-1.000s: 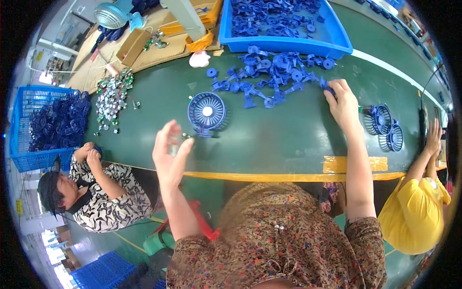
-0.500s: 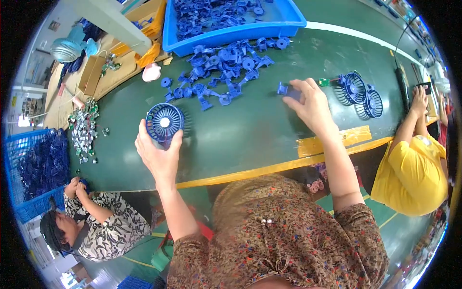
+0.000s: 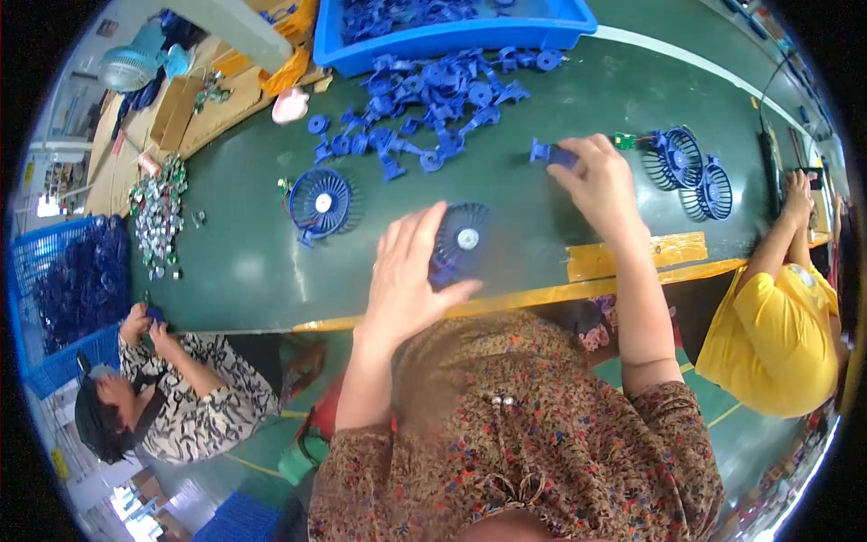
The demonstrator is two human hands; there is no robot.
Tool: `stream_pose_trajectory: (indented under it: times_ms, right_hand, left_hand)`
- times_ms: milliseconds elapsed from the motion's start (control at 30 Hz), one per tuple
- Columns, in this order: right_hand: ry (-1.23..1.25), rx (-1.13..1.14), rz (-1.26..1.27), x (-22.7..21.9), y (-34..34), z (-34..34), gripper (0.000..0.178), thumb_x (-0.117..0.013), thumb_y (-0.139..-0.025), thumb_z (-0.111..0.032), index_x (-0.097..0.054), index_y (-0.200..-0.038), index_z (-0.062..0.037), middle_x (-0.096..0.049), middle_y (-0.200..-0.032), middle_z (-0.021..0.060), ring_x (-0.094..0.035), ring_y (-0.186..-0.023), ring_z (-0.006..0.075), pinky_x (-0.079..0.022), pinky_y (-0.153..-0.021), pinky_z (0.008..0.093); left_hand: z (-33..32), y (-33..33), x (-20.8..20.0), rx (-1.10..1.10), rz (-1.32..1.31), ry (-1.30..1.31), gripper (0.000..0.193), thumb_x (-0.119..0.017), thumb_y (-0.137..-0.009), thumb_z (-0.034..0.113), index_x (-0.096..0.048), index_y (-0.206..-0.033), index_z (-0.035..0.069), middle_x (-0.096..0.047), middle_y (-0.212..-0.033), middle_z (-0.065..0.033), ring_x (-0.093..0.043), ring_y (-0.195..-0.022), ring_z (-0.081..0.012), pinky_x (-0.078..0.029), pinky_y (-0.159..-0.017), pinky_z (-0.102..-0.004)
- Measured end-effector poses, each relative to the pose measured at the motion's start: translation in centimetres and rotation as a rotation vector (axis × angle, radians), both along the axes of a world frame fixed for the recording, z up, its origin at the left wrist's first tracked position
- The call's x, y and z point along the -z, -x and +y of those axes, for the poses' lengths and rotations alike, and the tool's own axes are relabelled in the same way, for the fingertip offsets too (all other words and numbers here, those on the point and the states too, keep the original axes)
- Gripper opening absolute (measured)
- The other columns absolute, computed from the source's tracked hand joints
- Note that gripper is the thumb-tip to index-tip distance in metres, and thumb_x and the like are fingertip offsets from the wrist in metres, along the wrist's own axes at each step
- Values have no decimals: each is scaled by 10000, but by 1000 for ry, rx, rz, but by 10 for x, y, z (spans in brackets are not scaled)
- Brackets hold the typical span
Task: The person assembles portable fans along an assembly line by fitting plastic stand components onto the fan covers by hand and placing the assembled pieces on the table.
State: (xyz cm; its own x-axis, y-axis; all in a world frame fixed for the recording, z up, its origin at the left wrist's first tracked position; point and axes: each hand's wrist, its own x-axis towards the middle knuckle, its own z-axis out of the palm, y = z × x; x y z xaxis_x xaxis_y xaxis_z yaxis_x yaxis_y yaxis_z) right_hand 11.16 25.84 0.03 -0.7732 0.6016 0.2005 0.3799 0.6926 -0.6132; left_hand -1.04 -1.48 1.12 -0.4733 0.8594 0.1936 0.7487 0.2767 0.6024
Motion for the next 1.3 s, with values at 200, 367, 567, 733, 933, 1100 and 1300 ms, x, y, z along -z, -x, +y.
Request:
stream_pose_trajectory:
  times_ms: [200, 367, 567, 733, 933, 1100, 1300]
  right_hand:
    - [29, -35, -46, -30, -1, -41, 317, -846, -788, -147, -736, -1056, -19, -669, -907, 123, -651, -674, 247, -547, -646, 375]
    - [-36, -362, 174, -30, 7, -85, 297, -841, -779, -137, -708, -1027, -41, -662, -932, 113, -682, -727, 304, -562, -632, 400]
    - [-79, -456, 80, -21, 11, -102, 303, -821, -770, -101, -688, -1032, -29, -655, -947, 118, -680, -793, 338, -562, -664, 426]
    - [-108, -467, 35, -22, 13, -104, 308, -816, -771, -105, -679, -1035, -24, -632, -948, 117, -676, -848, 337, -564, -704, 427]
    - [-113, -468, -1, -23, 12, -106, 321, -822, -767, -117, -676, -1034, -16, -622, -956, 116, -671, -844, 333, -564, -699, 424]
    - [-139, -477, -27, -21, 12, -103, 274, -792, -808, -162, -683, -1014, -19, -580, -966, 113, -675, -890, 297, -580, -712, 412]
    - [-111, -490, 8, -25, 16, -98, 274, -791, -811, -164, -684, -1016, -17, -582, -962, 111, -671, -880, 300, -571, -709, 407]
  left_hand:
    - [-12, 8, -9, -96, 71, 198, 916, -904, -669, 305, -499, -1448, 40, -637, -1249, -148, -542, -1210, -370, -424, -1043, -478]
    - [-21, 6, -15, -212, 7, 106, 398, -792, -815, 122, -694, -1197, 65, -688, -812, -37, -615, -925, -267, -443, -901, -418]
    - [-20, 5, -5, -257, -18, 13, 147, -724, -890, 144, -713, -1004, 51, -685, -806, -100, -624, -829, -313, -453, -777, -440]
    - [-24, 8, -3, -235, -22, 16, 106, -677, -944, 119, -733, -991, 42, -708, -838, -90, -623, -819, -294, -465, -803, -402]
    - [-23, 8, -5, -228, -23, 46, 100, -660, -950, 132, -697, -911, 48, -694, -821, -97, -619, -799, -313, -445, -768, -423]
    - [-20, 9, -7, -208, -71, 72, 125, -642, -946, 137, -670, -858, 53, -678, -804, -108, -615, -785, -334, -430, -754, -437]
    - [-16, 15, -8, -220, -72, 80, 116, -643, -945, 136, -672, -864, 59, -666, -772, -117, -610, -764, -339, -430, -756, -440]
